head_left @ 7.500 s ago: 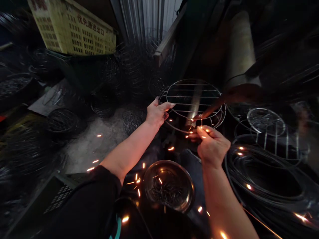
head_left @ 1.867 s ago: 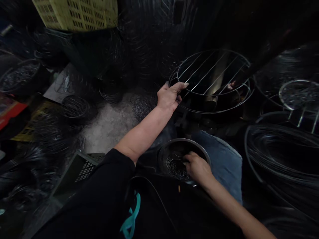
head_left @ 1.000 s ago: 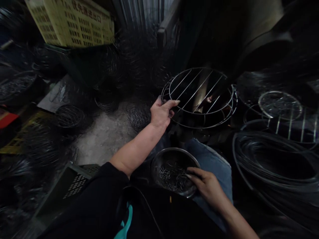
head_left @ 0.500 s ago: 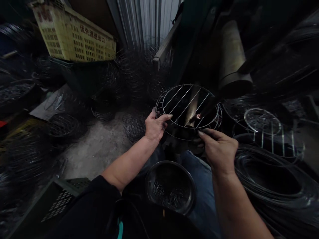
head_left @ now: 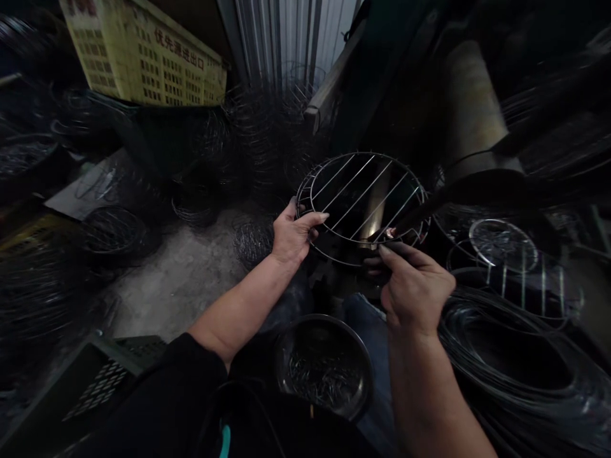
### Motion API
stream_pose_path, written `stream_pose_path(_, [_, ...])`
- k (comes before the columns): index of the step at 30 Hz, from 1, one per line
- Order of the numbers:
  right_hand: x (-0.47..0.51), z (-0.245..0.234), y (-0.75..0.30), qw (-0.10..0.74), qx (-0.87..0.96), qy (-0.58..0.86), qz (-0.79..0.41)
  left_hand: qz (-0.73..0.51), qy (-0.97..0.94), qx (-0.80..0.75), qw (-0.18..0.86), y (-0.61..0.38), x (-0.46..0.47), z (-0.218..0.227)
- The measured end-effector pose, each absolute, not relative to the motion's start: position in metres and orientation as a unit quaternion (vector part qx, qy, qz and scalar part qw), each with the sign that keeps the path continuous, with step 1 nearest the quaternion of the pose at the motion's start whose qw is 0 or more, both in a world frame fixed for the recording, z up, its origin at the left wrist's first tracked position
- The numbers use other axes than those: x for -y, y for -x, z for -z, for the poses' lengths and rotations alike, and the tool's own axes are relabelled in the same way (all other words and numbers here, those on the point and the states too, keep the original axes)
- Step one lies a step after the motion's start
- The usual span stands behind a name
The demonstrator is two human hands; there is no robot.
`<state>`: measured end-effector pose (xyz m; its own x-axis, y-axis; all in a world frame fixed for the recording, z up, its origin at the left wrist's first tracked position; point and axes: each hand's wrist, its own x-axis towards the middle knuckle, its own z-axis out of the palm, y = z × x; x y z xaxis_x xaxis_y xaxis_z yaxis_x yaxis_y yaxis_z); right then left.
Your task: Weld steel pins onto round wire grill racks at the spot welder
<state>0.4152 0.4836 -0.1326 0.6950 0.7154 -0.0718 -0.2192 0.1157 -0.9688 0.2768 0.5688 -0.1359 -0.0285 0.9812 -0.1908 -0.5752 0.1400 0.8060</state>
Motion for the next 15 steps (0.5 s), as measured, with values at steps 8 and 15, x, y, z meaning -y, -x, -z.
stream_pose_path(8, [-0.473, 0.151, -0.409, 0.739, 0.210, 0.582, -0.268, -0.592, -0.240, -0.399, 0.658, -0.278, -0.568, 0.135])
stream_pose_path(15, [-0.479, 0.151, -0.411, 0.755, 0.207, 0.567, -0.256, -0.590, -0.237, -0.393, 0.664, -0.279, -0.573, 0.135])
